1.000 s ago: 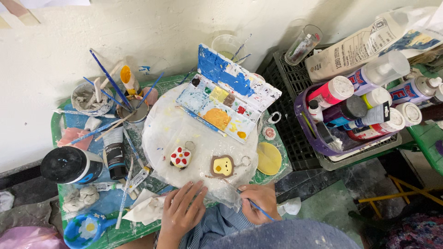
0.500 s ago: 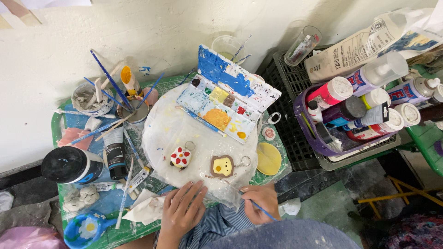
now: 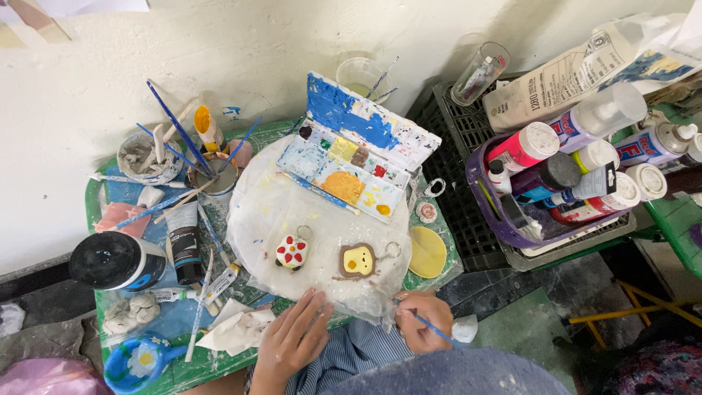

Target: The person paints small clay figures, including a mushroom and a slice of bread, using a thin paintbrush and colors from an artist palette. They apply paint to the figures by hand while they sit on a white work surface.

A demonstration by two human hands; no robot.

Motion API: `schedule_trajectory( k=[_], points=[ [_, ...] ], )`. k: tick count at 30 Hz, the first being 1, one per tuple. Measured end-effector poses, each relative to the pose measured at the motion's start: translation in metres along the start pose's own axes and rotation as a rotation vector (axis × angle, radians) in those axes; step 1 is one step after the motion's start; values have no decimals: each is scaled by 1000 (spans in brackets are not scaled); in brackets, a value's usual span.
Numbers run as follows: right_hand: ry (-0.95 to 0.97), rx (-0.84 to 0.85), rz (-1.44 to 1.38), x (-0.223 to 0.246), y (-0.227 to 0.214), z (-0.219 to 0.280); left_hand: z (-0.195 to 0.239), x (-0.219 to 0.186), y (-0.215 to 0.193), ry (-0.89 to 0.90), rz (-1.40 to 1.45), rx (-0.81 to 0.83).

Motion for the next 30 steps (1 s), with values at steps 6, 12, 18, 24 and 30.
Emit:
schedule_trajectory(
  k=[6,12,18,24,30],
  points=[
    [-54,157,3,21,26,-21,10,2,-2,-45,-100,-111],
    [5,172,134,30,25,-35,8,2,1,-59,-117,-71],
    [170,86,213,-2,11,-15,9,3,3,-63,-109,-38],
    [-24,65,63,8,2,-16,13,1,-1,-78,-179,-129],
    [19,151,93,6,20,-24,8,15,-18,-333,-251,-221]
  ],
)
Point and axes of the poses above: each hand's wrist, its own z-axis away from the middle knuckle, its own y-axis out of the palm, x = y × z, the point moved 7 cm from there along -z, towards the middle knuckle, and after that the axes turned 6 degrees about x, right-handed, at the moved point
